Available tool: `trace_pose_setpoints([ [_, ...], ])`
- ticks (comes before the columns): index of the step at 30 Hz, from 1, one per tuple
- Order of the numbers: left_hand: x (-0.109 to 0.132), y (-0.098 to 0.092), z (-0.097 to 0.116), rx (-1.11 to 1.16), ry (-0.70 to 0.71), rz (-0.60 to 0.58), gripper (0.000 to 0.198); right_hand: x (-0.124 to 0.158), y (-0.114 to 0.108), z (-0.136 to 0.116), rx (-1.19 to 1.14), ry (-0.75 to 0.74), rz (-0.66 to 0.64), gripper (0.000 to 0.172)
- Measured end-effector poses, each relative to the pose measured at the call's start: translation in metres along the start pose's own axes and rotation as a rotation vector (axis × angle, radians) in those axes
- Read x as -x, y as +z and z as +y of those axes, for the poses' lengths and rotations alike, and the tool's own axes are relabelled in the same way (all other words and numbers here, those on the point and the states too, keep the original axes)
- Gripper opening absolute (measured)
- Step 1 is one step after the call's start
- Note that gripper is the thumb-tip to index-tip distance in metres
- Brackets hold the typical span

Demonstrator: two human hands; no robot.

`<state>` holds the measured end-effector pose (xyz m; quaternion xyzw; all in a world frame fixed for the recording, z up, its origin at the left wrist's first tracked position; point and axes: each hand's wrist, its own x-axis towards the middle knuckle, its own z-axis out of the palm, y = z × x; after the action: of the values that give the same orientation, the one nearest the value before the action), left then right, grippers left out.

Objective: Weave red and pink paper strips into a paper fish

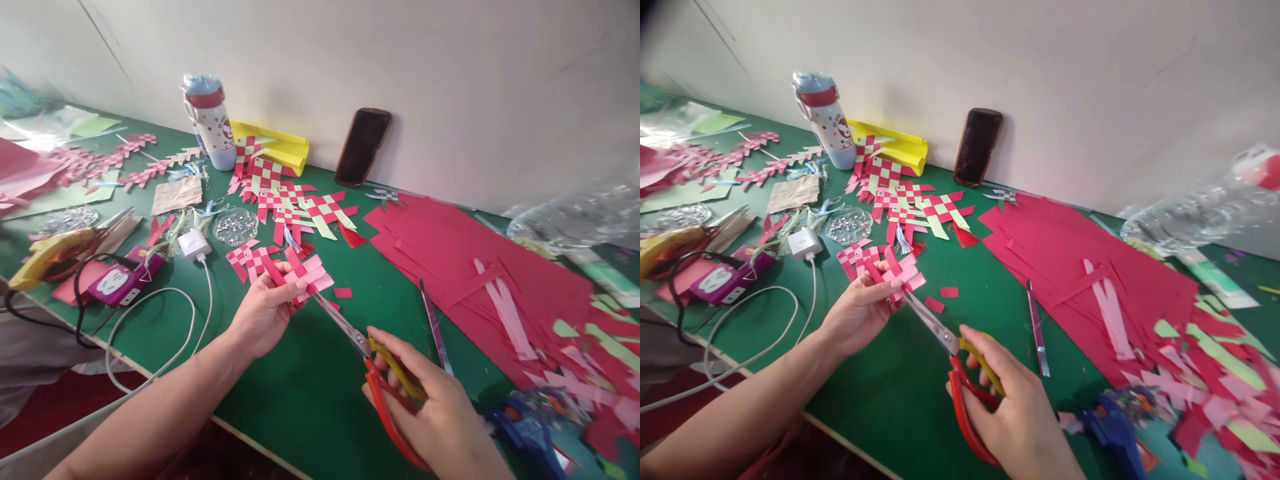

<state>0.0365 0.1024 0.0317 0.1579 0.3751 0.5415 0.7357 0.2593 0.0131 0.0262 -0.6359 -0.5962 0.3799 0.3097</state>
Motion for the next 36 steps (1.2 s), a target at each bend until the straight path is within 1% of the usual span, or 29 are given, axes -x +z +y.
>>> trace_pose_setpoints([
  [3, 0.0005, 0.0002, -0.0001, 0.002, -0.005, -0.002, 0.033, -0.0028, -0.0008, 0.0034, 0.058, -0.010, -0.052, 0.051],
  [5, 0.0010, 0.0005, -0.0002, -0.003, -0.017, -0.007, 0.033, -0.0046, -0.0016, 0.0048, 0.091, -0.029, -0.063, 0.052],
  [10, 0.0019, 0.0007, -0.0011, -0.011, -0.016, -0.013, 0.034, -0.0050, 0.0007, 0.0021, 0.143, -0.039, 0.013, 0.049],
  [13, 0.0017, 0.0004, -0.0020, -0.019, -0.003, -0.020, 0.035, -0.0046, 0.0024, 0.0003, 0.160, -0.056, 0.036, 0.048],
  [16, 0.0017, 0.0005, -0.0026, -0.015, -0.003, -0.024, 0.037, -0.0054, 0.0022, 0.0003, 0.176, -0.079, 0.045, 0.047],
  [21, 0.0020, 0.0019, -0.0025, -0.033, -0.029, -0.019, 0.038, -0.0078, 0.0018, 0.0025, 0.236, -0.136, 0.010, 0.049],
  [27, 0.0019, 0.0030, -0.0028, -0.040, -0.058, -0.011, 0.037, -0.0091, 0.0036, 0.0054, 0.281, -0.192, 0.045, 0.049],
  [31, 0.0022, 0.0029, -0.0028, -0.046, -0.036, -0.020, 0.037, -0.0097, 0.0037, 0.0070, 0.314, -0.209, 0.054, 0.049],
  [36, 0.0012, 0.0010, -0.0043, -0.054, -0.004, -0.036, 0.036, -0.0095, 0.0034, 0.0071, 0.300, -0.211, 0.061, 0.048],
])
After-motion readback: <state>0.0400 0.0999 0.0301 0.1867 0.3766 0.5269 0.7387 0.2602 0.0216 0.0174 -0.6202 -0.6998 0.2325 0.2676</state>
